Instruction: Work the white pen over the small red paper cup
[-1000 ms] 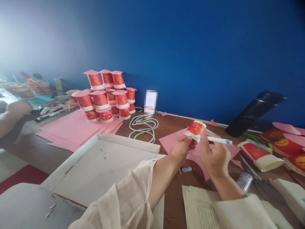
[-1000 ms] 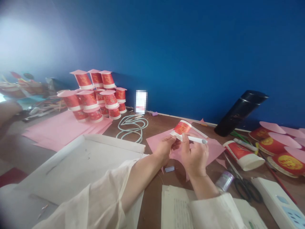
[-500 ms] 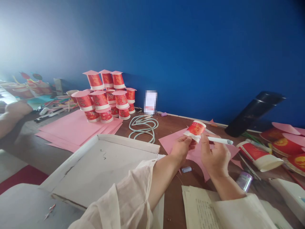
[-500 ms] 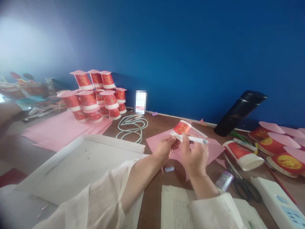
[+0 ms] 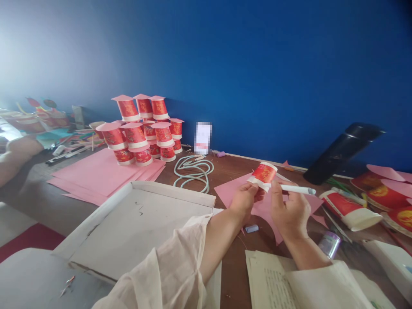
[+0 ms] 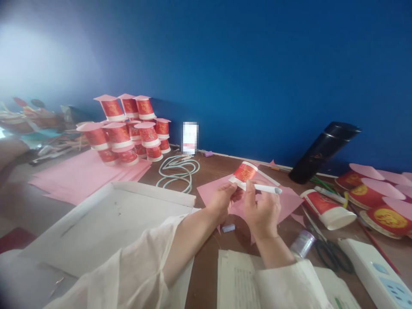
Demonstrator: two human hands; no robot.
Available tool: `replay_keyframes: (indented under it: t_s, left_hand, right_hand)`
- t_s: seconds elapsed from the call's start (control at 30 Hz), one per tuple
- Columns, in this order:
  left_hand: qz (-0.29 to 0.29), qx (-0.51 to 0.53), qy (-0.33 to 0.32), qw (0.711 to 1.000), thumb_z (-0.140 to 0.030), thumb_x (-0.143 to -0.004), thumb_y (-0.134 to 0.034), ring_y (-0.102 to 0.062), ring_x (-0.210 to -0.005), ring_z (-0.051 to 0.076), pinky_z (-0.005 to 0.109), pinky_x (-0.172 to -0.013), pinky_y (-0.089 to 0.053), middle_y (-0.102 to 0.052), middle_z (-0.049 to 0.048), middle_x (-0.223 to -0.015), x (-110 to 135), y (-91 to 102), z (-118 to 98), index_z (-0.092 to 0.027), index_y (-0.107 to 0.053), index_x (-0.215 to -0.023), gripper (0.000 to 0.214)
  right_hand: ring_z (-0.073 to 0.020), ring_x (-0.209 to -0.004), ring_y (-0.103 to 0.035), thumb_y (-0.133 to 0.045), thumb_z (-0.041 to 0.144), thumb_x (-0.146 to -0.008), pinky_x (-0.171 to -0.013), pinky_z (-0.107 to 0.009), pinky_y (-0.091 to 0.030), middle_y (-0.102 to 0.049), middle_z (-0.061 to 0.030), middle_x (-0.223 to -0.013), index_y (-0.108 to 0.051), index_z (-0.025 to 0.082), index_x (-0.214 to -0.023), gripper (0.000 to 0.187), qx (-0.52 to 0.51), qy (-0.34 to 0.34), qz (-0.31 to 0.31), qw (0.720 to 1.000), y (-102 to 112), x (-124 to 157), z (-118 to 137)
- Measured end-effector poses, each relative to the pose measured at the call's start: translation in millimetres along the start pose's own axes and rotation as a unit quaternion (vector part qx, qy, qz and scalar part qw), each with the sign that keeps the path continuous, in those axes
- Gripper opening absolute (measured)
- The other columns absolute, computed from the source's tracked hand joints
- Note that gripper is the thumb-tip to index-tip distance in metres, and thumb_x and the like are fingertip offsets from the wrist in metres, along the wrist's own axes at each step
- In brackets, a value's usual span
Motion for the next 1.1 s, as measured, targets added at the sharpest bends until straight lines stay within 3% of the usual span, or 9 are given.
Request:
replay_keyframes:
  t_s: [0.17,0.5,0.73,1.1]
  left_hand:
    - [-0.006,0.02,0.004,1.0,-0.027,-0.074,-0.067,-0.055,-0.066,0.011,0.029,-0.076,-0.044,-0.059,0.0036,-0.069,0.8,0.0,-1.1,-0.012,-0.064,-0.076,0.016]
    - [-0.007,0.012,-0.002,1.0,-0.03,-0.071,-0.069,-0.055,-0.066,0.012,0.03,-0.076,-0.044,-0.06,0.0036,-0.068,1.1,-0.6,-1.3,-0.012,-0.065,-0.074,0.019]
    - [0.001,0.015,-0.006,1.0,-0.033,-0.069,-0.07,-0.055,-0.066,0.012,0.03,-0.075,-0.044,-0.059,0.0032,-0.067,0.4,-0.5,-1.2,-0.012,-0.065,-0.074,0.022]
    - [0.002,0.02,-0.005,1.0,-0.028,-0.073,-0.067,-0.055,-0.067,0.012,0.03,-0.076,-0.044,-0.061,0.0044,-0.071,-0.1,-0.4,-0.5,-0.011,-0.065,-0.076,0.017]
  right_hand:
    - [-0.0216,-0.079,-0.061,-0.047,0.042,-0.087,-0.067,-0.032,-0.042,-0.069,-0.0104,-0.086,-0.066,0.016,-0.087,0.032,-0.024,-0.03,-0.017,0.999,2.2,-0.5,0.6]
    - [-0.0224,-0.083,-0.062,-0.049,0.04,-0.087,-0.073,-0.033,-0.043,-0.069,-0.0106,-0.088,-0.066,0.017,-0.087,0.029,-0.018,0.01,-0.011,1.0,-3.6,0.6,-3.0]
    - [-0.0226,-0.071,-0.06,-0.046,0.047,-0.086,-0.066,-0.034,-0.04,-0.068,-0.0108,-0.076,-0.067,0.015,-0.081,0.039,0.016,0.009,0.001,1.0,-3.1,0.5,-5.8]
    - [-0.0226,-0.075,-0.06,-0.048,0.044,-0.087,-0.068,-0.034,-0.041,-0.068,-0.0105,-0.079,-0.066,0.016,-0.083,0.034,0.011,0.011,-0.009,1.0,-2.7,0.5,-6.5]
Point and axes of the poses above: each hand's wrist, its own x-axis away from the middle knuckle, its own y-axis out of the back of the hand, z = x × y, the point moved 2 cm from there along -x, towards the middle knuckle
